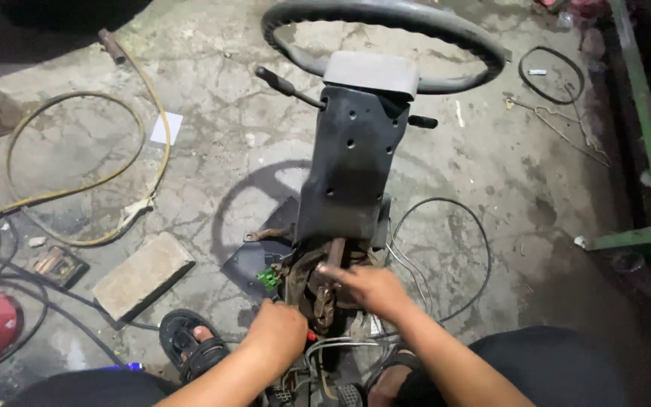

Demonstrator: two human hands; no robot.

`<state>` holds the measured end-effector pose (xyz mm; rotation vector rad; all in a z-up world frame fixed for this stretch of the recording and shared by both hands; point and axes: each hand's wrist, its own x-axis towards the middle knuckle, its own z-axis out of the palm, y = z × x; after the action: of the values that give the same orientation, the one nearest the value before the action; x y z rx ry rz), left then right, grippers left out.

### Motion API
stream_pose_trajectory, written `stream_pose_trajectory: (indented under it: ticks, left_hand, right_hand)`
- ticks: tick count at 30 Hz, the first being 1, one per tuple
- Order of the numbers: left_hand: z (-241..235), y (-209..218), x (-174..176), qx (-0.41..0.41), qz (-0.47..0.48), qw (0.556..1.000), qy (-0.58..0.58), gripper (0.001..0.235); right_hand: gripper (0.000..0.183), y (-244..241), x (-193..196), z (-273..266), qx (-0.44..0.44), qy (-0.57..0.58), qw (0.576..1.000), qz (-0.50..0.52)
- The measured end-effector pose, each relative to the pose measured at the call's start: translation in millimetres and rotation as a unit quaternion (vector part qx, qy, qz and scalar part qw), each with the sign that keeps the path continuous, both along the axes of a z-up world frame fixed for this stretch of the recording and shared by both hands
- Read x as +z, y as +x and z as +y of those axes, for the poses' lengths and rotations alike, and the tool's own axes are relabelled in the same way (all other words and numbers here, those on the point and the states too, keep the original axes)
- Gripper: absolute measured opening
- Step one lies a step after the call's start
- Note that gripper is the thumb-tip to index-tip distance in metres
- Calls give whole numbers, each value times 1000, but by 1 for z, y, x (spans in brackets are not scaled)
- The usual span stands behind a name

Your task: The person is working on a piece of machinery, possibly a lawnmower, using a wrench to tighten or loosen bolts. They are also using a red marker to mark a specific part of the machinery.

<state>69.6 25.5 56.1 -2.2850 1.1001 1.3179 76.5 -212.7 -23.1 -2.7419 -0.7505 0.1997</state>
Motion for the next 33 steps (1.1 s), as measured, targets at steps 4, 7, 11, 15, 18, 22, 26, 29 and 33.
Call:
stream_pose_trajectory:
  ticks: [4, 7, 11, 15, 18, 22, 26, 29, 33]
  left_hand:
    - [-1, 7, 31, -13, 2, 1000, -2, 32]
    - [-5, 9, 30, -23, -5, 1000, 4, 33]
    - [-6, 9, 22, 0, -43, 999, -19, 27]
    - [-13, 12, 26, 12, -36, 999, -17, 31]
    - [-13, 15, 35, 5, 8, 1000, 16, 43]
    - [-9, 9, 19, 3, -15, 1000, 5, 32]
    - [-8, 7, 14, 6, -13, 1000, 1, 37]
    - [-12, 7, 7, 17, -11, 1000, -3, 36]
    - [-14, 14, 15, 7, 9, 1000, 3, 36]
  right_hand:
    - [59, -5, 10, 4, -176, 56, 982, 43]
    - [50, -25, 45, 33, -487, 397, 742, 236]
    - [59, -48, 58, 56, -554, 528, 470, 441]
    - [53, -44, 65, 77, -565, 548, 429, 443]
    - [65, -28, 68, 91, -558, 532, 472, 428]
    - [54, -23, 41, 87, -548, 569, 456, 410]
    - [51, -26, 59, 93, -578, 544, 444, 416]
    - [48, -15, 42, 83, -580, 535, 447, 422]
    - [57, -13, 53, 83, -601, 482, 466, 435]
